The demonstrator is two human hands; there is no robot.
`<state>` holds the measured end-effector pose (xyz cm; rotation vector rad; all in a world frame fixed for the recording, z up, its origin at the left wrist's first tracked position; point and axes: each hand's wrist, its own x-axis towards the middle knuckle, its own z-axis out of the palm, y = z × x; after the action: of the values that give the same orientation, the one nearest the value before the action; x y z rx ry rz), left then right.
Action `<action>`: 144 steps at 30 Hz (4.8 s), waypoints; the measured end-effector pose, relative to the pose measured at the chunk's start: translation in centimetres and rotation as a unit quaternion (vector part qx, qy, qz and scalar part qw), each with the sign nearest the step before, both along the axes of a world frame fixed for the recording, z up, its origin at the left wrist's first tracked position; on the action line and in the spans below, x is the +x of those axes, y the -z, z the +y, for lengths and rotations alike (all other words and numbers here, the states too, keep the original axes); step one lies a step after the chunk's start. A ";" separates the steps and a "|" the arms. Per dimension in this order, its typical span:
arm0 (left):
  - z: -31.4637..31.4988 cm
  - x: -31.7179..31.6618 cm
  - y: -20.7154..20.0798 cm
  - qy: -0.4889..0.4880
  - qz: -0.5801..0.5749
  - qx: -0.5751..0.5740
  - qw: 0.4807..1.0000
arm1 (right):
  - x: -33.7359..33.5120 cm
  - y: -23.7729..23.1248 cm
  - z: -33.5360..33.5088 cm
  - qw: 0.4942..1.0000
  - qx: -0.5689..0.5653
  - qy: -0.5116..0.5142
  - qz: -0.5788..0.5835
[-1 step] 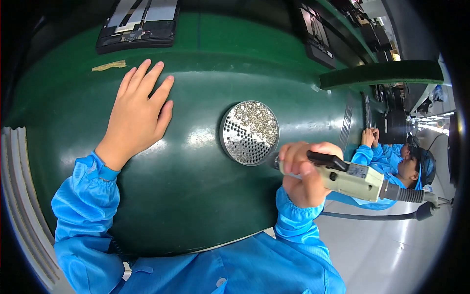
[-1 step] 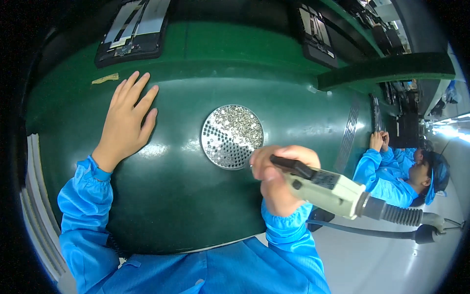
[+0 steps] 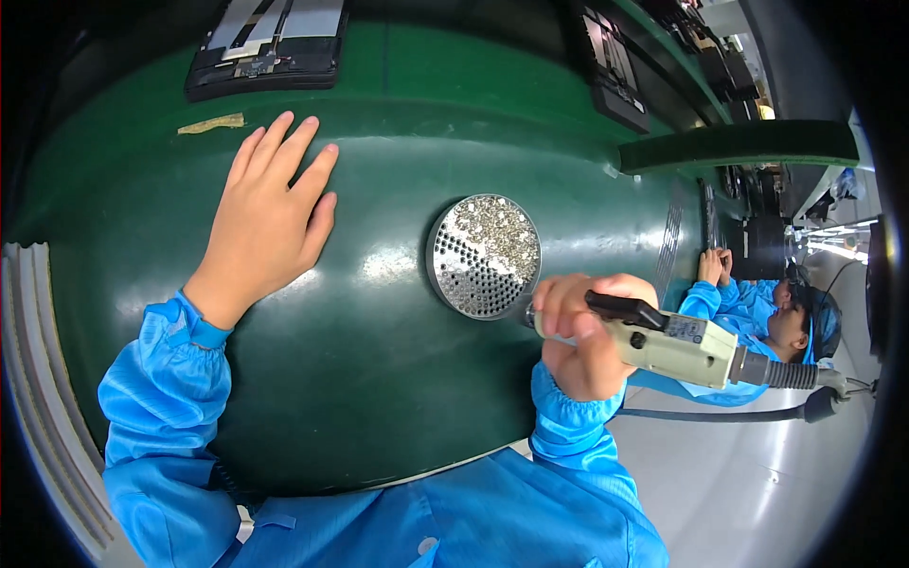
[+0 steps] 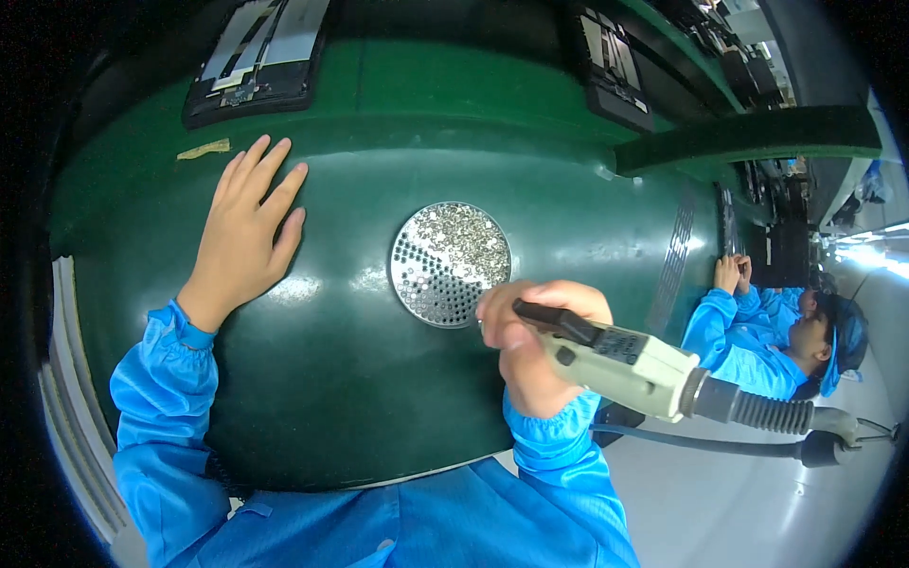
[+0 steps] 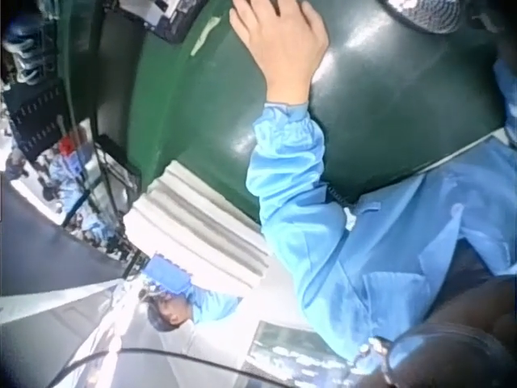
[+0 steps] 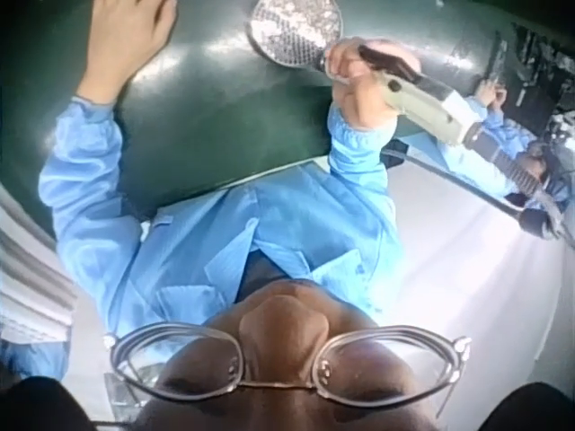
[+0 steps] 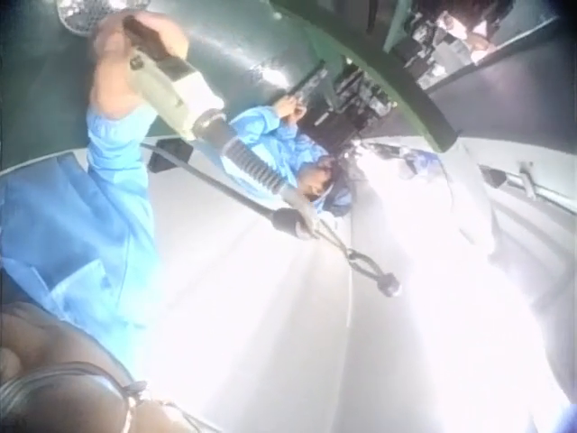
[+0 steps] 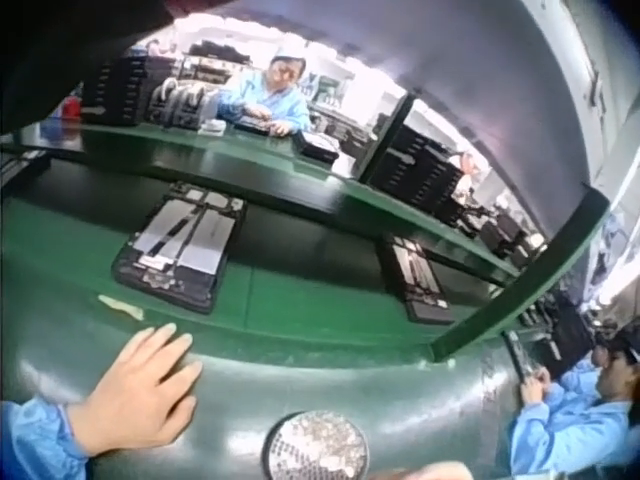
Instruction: Assembling internal components of a tablet using an electric screwdriver on a factory production line.
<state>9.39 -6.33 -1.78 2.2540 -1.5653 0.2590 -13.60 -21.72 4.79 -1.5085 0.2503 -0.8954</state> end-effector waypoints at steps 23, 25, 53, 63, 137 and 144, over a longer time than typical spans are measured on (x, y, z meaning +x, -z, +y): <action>0.5 0.2 -0.1 -0.011 -0.011 -0.021 1.000 | 1.0 1.0 0.5 0.998 0.006 -0.062 -0.005; 0.3 0.3 0.0 -0.008 -0.023 -0.045 0.999 | 1.0 0.8 0.6 0.998 -0.002 -0.056 -0.004; -5.9 -9.0 -1.4 0.146 0.239 -0.040 0.959 | -2.7 0.4 -4.1 0.982 0.004 0.184 -0.043; -4.3 -6.0 -1.4 0.170 0.145 -0.011 0.975 | -2.9 1.1 -3.9 0.982 -0.007 0.189 0.003; -19.0 1.3 -2.3 0.059 0.134 0.067 0.987 | -3.3 1.7 -5.9 0.974 0.044 0.219 0.044; -26.4 3.4 -2.1 0.027 0.024 0.094 0.995 | -3.5 1.7 -5.3 0.977 -0.059 0.195 0.066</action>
<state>12.82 -32.73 0.35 2.3344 -1.6845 0.0435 -17.05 -27.03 3.13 -1.6630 0.6151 -1.1353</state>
